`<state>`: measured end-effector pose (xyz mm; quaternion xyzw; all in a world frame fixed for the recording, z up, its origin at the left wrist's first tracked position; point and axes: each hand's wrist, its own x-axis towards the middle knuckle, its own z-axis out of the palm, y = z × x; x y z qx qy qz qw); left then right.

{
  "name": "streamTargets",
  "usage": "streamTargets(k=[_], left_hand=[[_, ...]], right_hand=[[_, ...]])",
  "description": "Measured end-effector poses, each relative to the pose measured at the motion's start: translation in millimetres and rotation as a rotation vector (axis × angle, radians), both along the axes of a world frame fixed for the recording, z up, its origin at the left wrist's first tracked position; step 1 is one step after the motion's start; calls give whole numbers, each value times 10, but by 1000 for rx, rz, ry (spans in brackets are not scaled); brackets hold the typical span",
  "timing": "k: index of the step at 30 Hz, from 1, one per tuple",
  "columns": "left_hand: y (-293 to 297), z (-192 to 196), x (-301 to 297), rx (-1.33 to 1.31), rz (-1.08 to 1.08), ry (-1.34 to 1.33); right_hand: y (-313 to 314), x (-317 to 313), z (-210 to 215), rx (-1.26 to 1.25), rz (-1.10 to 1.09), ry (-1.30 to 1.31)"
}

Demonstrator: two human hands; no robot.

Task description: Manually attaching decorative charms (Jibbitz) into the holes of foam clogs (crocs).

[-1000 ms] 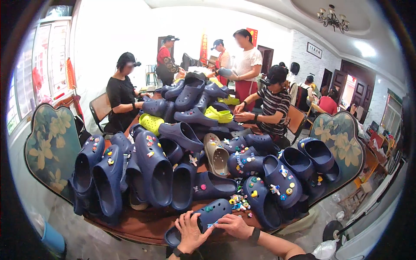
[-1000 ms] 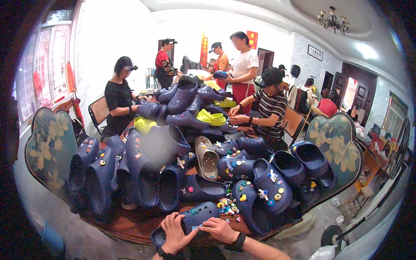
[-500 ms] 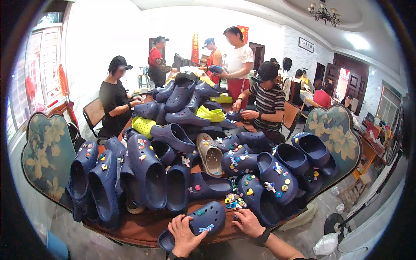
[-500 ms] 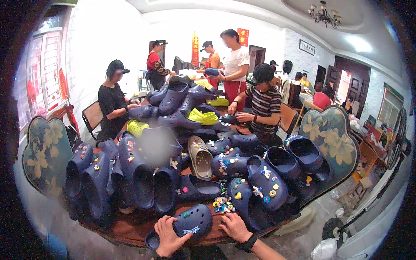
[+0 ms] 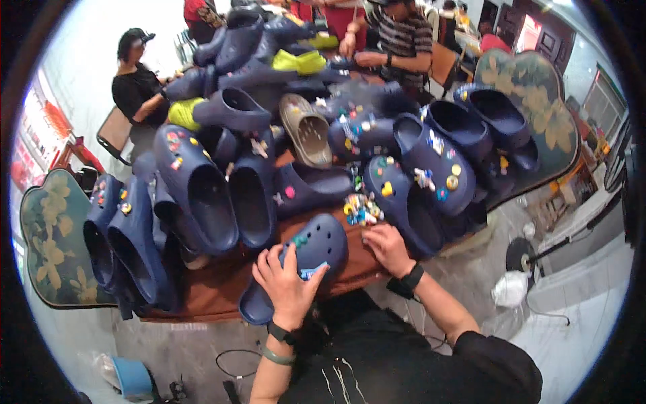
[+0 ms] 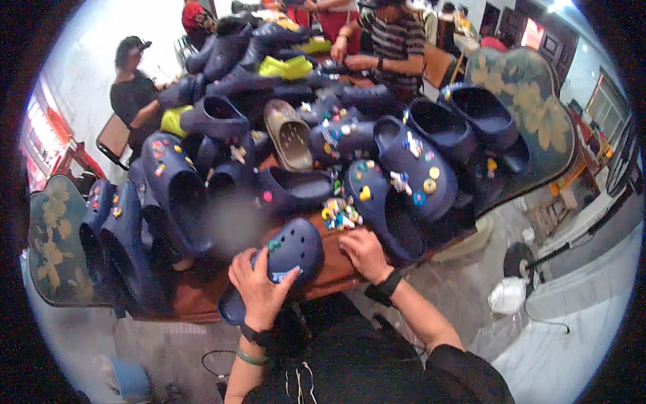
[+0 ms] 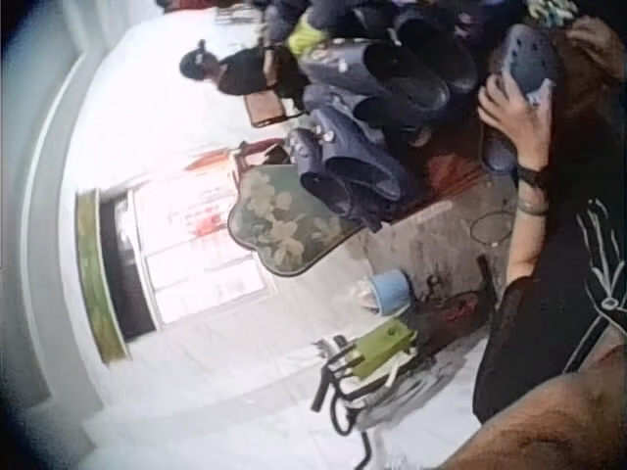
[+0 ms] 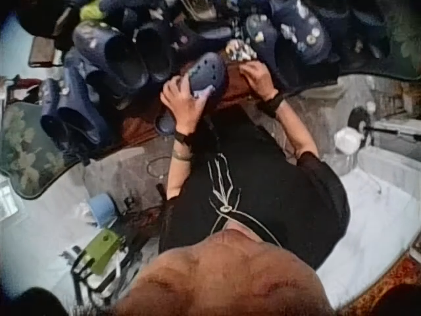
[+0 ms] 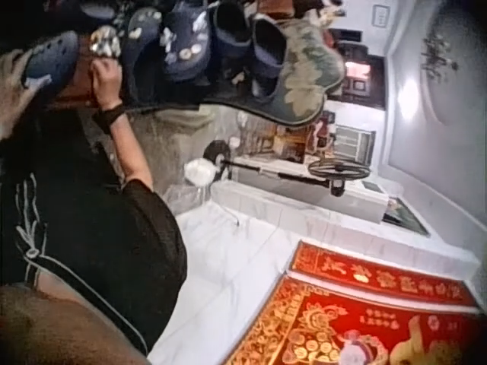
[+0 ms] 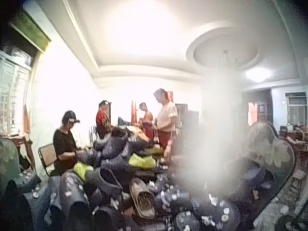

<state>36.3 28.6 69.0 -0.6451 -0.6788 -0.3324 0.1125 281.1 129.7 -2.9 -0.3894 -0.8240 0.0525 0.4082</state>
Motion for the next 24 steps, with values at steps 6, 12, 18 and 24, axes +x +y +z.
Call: streamTargets(k=[6,12,18,24], left_hand=[[-18,-73,-54,-97,-2,-27],[-78,-93,-18,-64,14,-23],[-108,-65,-13,-91,-5,-47],[-278,-145,-159,-158,-37,-191]], right_hand=[[-74,-262,87,-121,83,250],[-179,-582,311,31,194,161],[-236,-638,223,210,202,-60],[-302,-592,423,226,203,-360]])
